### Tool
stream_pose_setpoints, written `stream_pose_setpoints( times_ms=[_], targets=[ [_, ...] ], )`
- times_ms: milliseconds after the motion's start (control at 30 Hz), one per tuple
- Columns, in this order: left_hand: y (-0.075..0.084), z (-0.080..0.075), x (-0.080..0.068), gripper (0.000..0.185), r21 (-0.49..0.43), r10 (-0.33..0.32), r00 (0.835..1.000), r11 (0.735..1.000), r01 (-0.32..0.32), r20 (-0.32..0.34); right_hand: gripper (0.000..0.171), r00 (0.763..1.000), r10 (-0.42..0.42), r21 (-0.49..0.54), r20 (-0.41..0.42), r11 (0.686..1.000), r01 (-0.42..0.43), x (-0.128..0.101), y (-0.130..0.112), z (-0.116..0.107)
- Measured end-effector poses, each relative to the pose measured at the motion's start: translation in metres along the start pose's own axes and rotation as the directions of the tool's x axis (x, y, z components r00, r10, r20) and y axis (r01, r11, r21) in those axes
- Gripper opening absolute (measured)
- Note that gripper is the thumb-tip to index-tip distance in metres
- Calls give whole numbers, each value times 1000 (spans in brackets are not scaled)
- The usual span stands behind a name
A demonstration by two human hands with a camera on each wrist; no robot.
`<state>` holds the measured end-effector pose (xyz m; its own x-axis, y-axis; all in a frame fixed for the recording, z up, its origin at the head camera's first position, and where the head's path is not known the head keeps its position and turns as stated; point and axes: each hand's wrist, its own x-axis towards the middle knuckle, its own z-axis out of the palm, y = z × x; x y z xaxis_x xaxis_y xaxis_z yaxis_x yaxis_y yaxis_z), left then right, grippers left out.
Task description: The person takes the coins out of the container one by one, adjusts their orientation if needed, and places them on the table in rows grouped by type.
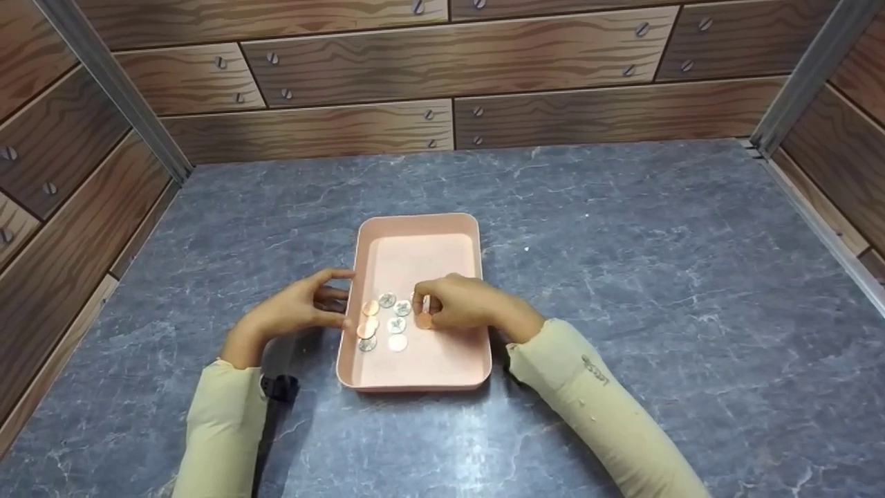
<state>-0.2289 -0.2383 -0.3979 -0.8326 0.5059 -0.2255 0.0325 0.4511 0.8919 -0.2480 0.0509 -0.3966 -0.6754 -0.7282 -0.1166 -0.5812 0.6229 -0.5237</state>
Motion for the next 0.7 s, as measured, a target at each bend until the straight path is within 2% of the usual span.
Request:
stream_pose_setpoints(
  times_ms=[267,700],
  targets=[
    [-1,1,3,82,-3,0,1000,1000,0,4,21,997,-72,203,-31,976,77,-11,5,-22],
    [0,0,1,83,-14,-17,1000,1000,17,-1,19,990,27,350,-142,936,25,-39,33,-59]
  ],
)
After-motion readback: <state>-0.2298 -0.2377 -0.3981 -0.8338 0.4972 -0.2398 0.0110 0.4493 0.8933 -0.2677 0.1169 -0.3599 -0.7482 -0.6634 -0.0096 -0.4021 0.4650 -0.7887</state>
